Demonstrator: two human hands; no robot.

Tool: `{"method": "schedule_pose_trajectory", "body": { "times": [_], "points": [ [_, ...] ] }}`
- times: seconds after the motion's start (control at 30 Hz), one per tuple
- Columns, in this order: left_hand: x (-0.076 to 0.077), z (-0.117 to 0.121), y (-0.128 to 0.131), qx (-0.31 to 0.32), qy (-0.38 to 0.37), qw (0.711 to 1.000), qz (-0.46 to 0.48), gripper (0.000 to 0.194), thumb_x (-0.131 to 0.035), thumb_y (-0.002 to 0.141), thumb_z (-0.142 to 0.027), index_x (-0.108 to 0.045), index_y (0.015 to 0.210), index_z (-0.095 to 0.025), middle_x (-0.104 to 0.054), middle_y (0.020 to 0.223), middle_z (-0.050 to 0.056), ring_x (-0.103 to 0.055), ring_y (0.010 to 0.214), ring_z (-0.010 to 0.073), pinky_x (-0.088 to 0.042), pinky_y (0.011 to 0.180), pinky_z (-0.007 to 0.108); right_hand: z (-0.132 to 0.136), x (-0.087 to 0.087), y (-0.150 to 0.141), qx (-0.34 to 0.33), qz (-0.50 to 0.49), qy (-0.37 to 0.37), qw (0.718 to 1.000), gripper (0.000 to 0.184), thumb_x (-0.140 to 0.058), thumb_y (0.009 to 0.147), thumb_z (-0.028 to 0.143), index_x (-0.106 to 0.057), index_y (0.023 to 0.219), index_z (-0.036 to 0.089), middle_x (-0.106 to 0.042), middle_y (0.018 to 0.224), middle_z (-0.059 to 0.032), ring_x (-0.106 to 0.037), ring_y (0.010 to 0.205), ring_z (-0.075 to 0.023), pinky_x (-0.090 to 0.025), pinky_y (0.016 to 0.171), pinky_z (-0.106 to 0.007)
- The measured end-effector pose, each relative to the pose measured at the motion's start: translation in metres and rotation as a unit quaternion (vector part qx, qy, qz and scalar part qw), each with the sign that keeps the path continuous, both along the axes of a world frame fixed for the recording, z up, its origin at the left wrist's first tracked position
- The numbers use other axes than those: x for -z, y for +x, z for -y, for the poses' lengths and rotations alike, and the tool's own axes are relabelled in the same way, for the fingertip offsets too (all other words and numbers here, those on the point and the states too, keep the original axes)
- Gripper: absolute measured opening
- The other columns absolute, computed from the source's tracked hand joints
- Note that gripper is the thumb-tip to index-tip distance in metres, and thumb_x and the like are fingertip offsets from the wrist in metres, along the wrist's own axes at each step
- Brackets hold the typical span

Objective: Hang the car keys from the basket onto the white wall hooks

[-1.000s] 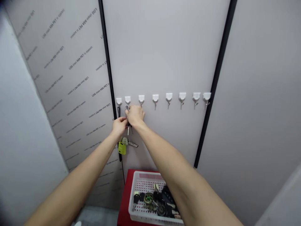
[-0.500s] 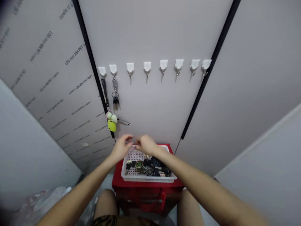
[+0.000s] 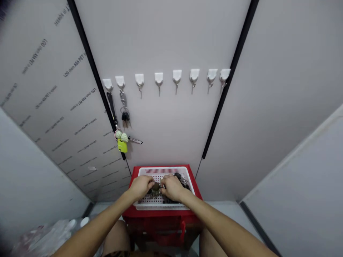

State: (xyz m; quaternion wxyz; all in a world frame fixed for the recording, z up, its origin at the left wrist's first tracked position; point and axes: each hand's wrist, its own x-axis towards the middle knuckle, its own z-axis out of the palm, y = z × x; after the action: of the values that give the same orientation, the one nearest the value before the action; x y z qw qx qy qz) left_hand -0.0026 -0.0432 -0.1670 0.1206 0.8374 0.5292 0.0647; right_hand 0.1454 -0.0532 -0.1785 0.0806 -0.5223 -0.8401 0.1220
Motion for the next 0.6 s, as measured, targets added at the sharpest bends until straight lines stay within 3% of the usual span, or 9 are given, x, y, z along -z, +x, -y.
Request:
{"method": "schedule_pose_trajectory", "body": {
  "times": [0.17, 0.27, 0.37, 0.47, 0.6],
  "points": [
    [-0.029, -0.011, -0.002, -0.023, 0.019, 0.991, 0.132, 0.026, -0.031, 0.069, -0.025, -0.055, 0.069, -0.016, -0.059, 0.072, 0.004, -0.051, 0.067, 0.0138, -0.036, 0.06, 0.024, -0.002, -0.009, 0.007, -0.017, -0.155, -0.121, 0.98, 0.012, -0.04, 0.063, 0.018, -0.052, 0.061, 0.013, -0.047, 0.053, 0.0018, -0.039, 0.049, -0.0067, -0.03, 0.048, -0.017],
    [-0.038, -0.009, 0.003, 0.039, -0.056, 0.969, 0.238, 0.022, -0.04, 0.065, -0.024, -0.054, 0.078, -0.015, -0.058, 0.076, 0.003, -0.05, 0.069, 0.012, -0.037, 0.063, 0.022, -0.005, -0.023, 0.006, -0.011, -0.259, -0.159, 0.953, 0.009, -0.042, 0.062, 0.018, -0.049, 0.059, 0.013, -0.041, 0.048, 0.0046, -0.034, 0.044, -0.0046, -0.027, 0.043, -0.016],
    [-0.038, -0.004, 0.008, 0.087, -0.112, 0.931, 0.335, 0.034, -0.049, 0.057, -0.019, -0.048, 0.091, -0.015, -0.055, 0.088, 0.003, -0.048, 0.077, 0.0118, -0.036, 0.068, 0.021, -0.009, -0.044, 0.001, 0.004, -0.349, -0.168, 0.922, 0.009, -0.044, 0.062, 0.021, -0.047, 0.058, 0.013, -0.041, 0.047, 0.0049, -0.035, 0.044, -0.0043, -0.027, 0.043, -0.016],
    [-0.044, -0.004, 0.01, 0.055, -0.092, 0.917, 0.385, 0.027, -0.047, 0.059, -0.018, -0.05, 0.085, -0.014, -0.056, 0.084, 0.003, -0.048, 0.076, 0.0118, -0.035, 0.069, 0.022, -0.012, -0.064, -0.003, 0.03, -0.419, -0.194, 0.887, 0.016, -0.046, 0.063, 0.028, -0.047, 0.06, 0.013, -0.041, 0.044, 0.0054, -0.036, 0.04, -0.0039, -0.027, 0.041, -0.017],
    [-0.068, -0.01, 0.006, -0.009, -0.1, 0.892, 0.44, 0.016, -0.046, 0.06, -0.022, -0.05, 0.072, -0.013, -0.053, 0.062, -0.001, -0.045, 0.054, 0.0078, -0.036, 0.054, 0.02, -0.012, -0.082, -0.006, 0.038, -0.502, -0.21, 0.838, 0.022, -0.047, 0.062, 0.035, -0.046, 0.068, 0.014, -0.043, 0.044, 0.006, -0.038, 0.038, -0.0037, -0.029, 0.041, -0.017]
  ]
}}
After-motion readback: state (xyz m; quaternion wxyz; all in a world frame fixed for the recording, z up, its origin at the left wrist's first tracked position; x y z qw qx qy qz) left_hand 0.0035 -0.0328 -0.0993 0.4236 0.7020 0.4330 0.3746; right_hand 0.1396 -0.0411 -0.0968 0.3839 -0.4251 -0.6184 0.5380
